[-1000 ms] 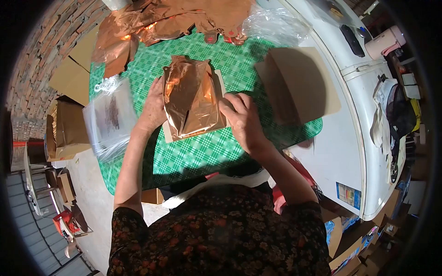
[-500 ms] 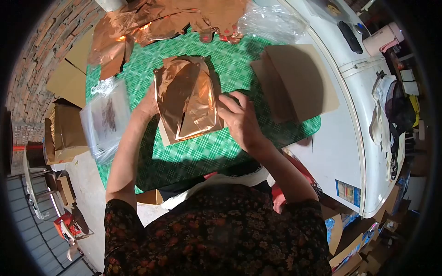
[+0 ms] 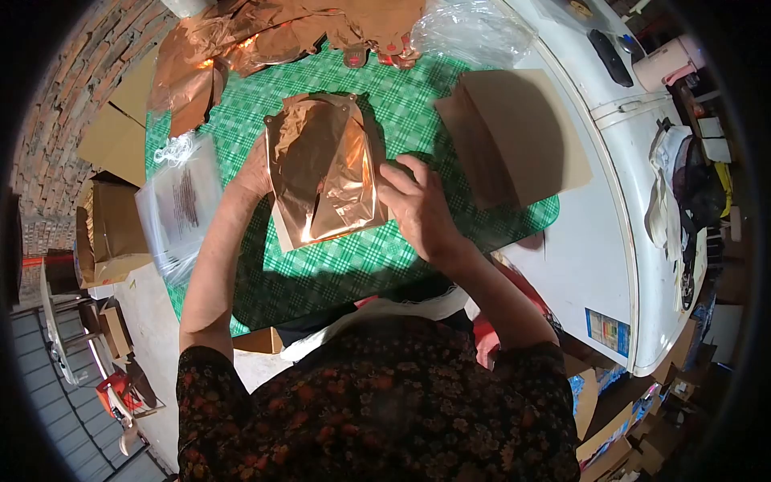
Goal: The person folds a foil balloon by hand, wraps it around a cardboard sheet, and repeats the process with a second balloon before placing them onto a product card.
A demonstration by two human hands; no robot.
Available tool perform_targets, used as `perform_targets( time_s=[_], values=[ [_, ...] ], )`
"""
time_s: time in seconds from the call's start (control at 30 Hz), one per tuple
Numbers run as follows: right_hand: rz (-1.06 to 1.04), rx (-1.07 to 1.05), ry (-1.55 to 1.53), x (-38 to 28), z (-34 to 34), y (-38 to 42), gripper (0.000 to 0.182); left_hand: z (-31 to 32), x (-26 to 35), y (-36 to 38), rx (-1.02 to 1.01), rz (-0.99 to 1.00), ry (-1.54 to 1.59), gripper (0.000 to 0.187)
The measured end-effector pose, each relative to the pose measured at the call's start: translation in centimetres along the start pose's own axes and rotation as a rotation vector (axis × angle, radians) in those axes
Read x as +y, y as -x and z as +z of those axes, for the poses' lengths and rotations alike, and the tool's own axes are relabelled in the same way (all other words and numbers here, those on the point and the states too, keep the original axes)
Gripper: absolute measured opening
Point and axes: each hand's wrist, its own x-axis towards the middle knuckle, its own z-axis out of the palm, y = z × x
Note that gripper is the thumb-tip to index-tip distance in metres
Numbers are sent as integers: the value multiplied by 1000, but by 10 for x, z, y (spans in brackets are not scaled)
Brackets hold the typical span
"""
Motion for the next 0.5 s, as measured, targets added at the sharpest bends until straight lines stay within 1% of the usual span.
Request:
perform_targets(
  time_s=[0.07, 0.13, 0.23, 0.33, 0.43, 0.5],
  values=[
    [-16, 21, 10, -1, 0, 0, 41, -3, 2, 1, 17, 60, -180, 65],
    [-20, 28, 9, 3, 5, 2, 46, -3, 2, 4, 20, 69, -277, 72],
    [-17, 32, 17, 6, 10, 5, 49, 0, -6, 6, 11, 102, -302, 67],
    [-36, 30, 19, 8, 8, 4, 49, -4, 4, 4, -21, -16, -181, 64],
    [-45, 47, 6, 8, 11, 3, 48, -5, 2, -1, 118, 225, -389, 58],
    [-36, 58, 5, 9, 13, 5, 48, -14, 13, -5, 130, 80, -291, 55]
  ],
)
